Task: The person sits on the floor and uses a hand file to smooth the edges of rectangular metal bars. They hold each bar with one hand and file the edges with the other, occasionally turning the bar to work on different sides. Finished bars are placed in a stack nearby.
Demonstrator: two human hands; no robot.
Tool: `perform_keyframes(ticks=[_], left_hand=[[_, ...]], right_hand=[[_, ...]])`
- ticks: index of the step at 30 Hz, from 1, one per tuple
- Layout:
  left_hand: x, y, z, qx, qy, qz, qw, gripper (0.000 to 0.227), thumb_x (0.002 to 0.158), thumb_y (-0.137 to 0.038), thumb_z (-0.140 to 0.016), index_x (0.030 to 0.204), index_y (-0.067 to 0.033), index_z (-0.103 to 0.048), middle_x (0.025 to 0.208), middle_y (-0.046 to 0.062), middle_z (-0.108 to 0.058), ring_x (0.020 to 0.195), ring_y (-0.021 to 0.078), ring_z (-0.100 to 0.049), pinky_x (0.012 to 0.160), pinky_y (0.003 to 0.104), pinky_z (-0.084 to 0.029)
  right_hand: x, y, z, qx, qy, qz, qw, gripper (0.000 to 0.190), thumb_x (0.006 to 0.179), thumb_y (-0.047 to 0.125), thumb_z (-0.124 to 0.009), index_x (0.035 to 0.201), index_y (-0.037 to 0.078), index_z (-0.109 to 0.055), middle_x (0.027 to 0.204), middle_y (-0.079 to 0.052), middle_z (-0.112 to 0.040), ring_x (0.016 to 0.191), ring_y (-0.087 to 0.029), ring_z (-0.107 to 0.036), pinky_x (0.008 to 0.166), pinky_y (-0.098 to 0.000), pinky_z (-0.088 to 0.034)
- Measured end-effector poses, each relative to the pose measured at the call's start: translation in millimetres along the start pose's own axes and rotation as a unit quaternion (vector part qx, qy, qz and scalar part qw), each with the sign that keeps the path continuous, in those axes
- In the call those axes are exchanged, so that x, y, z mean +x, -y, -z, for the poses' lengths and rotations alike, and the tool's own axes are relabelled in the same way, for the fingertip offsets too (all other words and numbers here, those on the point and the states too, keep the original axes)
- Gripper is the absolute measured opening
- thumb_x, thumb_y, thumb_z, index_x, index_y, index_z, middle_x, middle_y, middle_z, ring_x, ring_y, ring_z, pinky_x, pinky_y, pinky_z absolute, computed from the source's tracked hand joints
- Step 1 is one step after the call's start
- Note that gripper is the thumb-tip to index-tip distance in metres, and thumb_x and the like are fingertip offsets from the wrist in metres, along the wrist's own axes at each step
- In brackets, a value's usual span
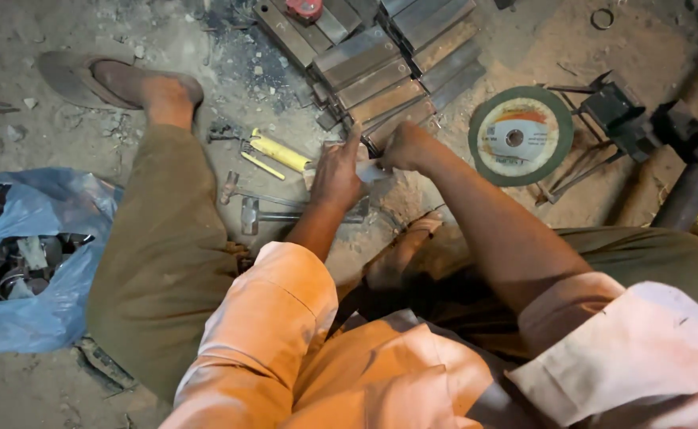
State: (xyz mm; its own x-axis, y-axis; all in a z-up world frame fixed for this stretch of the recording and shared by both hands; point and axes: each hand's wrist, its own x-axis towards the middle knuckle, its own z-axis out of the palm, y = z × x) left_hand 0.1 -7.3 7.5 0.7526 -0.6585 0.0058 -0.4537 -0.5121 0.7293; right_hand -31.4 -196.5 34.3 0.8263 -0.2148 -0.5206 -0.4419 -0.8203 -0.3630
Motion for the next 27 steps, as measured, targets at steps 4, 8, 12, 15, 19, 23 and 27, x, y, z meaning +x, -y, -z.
perform_keyframes(ticks=[4,8,12,15,19,23,27], left_hand=[[0.8,6.1,-3.9,0.018,0.001,-0.007,1.000,0.103,0.068,-0.008,-0.084,0.158,-0.0137,-0.033,0.110,0.026,-0.067,0.106,0.0439,-0.063,0.094,0.049,-0.049],[-0.2,16.2,-12.1,-0.029,-0.041,-0.053,0.997,0.100,0.072,-0.006,-0.081,0.158,-0.0154,-0.031,0.112,0.025,-0.068,0.103,0.0447,-0.063,0.090,0.050,-0.049],[1.5,27.3,-21.8,-0.029,-0.058,-0.082,0.995,0.098,0.074,-0.002,-0.073,0.160,-0.0168,-0.029,0.108,0.026,-0.068,0.103,0.0457,-0.063,0.090,0.050,-0.049],[2.2,36.7,-31.3,-0.007,-0.054,-0.067,0.996,0.094,0.080,0.000,-0.068,0.162,-0.0189,-0.028,0.109,0.027,-0.067,0.103,0.0461,-0.063,0.092,0.051,-0.049],[7.0,46.1,-42.6,0.020,-0.047,-0.041,0.998,0.088,0.090,0.005,-0.062,0.167,-0.0224,-0.030,0.114,0.026,-0.068,0.105,0.0431,-0.066,0.092,0.049,-0.050],[4.9,37.1,-33.1,0.046,-0.053,-0.047,0.996,0.088,0.086,0.005,-0.068,0.164,-0.0188,-0.035,0.111,0.026,-0.068,0.104,0.0433,-0.065,0.091,0.049,-0.050],[2.0,16.6,-14.9,0.008,-0.029,-0.030,0.999,0.094,0.071,0.002,-0.075,0.156,-0.0137,-0.039,0.104,0.022,-0.071,0.101,0.0429,-0.064,0.090,0.049,-0.050]], right_hand=[[4.6,22.6,4.2,-0.202,0.036,0.009,0.979,0.038,0.070,0.033,-0.084,0.093,0.003,-0.079,0.090,-0.022,-0.074,0.085,-0.036,-0.072,0.079,-0.0440,-0.058],[0.4,39.4,-4.0,-0.295,0.012,0.036,0.955,0.036,0.077,0.034,-0.079,0.091,0.000,-0.078,0.093,-0.023,-0.073,0.087,-0.037,-0.073,0.080,-0.0440,-0.058],[-10.1,32.9,-22.4,-0.215,-0.100,0.064,0.969,0.020,0.075,0.013,-0.074,0.092,0.003,-0.078,0.095,-0.023,-0.073,0.091,-0.038,-0.073,0.078,-0.0445,-0.059],[-22.2,26.3,-32.2,-0.178,-0.139,0.074,0.971,0.016,0.079,0.011,-0.071,0.092,0.002,-0.076,0.093,-0.022,-0.073,0.087,-0.038,-0.073,0.074,-0.0450,-0.059],[-37.3,20.0,-37.9,-0.193,-0.174,0.124,0.958,0.013,0.079,0.010,-0.070,0.090,0.004,-0.075,0.091,-0.019,-0.073,0.083,-0.037,-0.072,0.074,-0.0446,-0.059],[-52.1,14.2,-40.8,-0.110,-0.264,0.171,0.943,0.012,0.080,0.009,-0.070,0.091,0.006,-0.073,0.089,-0.016,-0.071,0.083,-0.039,-0.069,0.075,-0.0477,-0.056],[-65.7,7.2,-40.5,-0.025,-0.288,0.180,0.940,0.011,0.079,0.010,-0.069,0.087,0.004,-0.068,0.087,-0.018,-0.069,0.082,-0.041,-0.066,0.074,-0.0490,-0.054]])
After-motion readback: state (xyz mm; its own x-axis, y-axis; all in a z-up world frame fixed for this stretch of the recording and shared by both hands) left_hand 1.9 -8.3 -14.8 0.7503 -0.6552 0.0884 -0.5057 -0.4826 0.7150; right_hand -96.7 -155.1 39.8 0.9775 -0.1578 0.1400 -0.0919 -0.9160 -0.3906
